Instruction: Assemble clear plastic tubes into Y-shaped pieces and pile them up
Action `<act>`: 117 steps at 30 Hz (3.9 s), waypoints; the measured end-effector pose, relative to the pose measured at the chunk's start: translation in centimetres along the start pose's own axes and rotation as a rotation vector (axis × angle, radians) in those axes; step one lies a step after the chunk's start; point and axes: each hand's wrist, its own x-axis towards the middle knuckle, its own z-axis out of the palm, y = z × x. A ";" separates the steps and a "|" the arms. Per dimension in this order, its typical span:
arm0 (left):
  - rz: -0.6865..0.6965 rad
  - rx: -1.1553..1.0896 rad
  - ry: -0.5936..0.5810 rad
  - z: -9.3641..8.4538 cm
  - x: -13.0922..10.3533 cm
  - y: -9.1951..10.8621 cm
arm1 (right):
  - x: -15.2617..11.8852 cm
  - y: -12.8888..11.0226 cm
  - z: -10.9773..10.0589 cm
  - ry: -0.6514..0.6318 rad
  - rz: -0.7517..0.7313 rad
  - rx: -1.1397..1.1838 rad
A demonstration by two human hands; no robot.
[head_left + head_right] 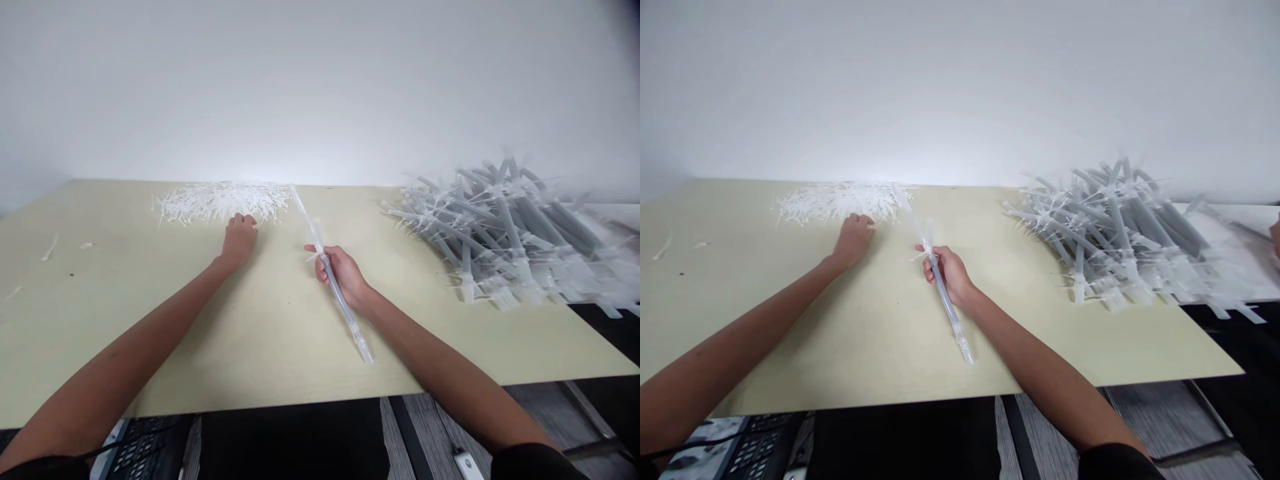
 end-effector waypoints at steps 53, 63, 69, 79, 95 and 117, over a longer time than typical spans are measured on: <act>0.557 -0.286 -0.131 -2.8 -7.6 4.5 | 0.5 -1.7 -1.1 0.033 -0.073 -0.033; 0.617 -0.397 -0.222 -2.4 -7.0 3.0 | 0.2 -0.9 -0.7 0.220 -0.295 -0.127; 0.319 -0.540 -0.196 -3.1 -7.9 4.4 | 0.5 -0.8 -0.7 0.192 -0.234 -0.091; -0.239 -0.962 -0.152 -3.0 -7.8 6.0 | -0.3 -1.1 0.3 -0.014 -0.045 -0.129; -0.063 -1.102 -0.306 -3.5 -8.5 7.5 | -0.4 -0.9 1.0 -0.151 0.093 0.023; -0.152 -1.379 -0.427 -3.8 -9.2 8.3 | -0.2 -0.5 1.0 -0.076 -0.056 -0.196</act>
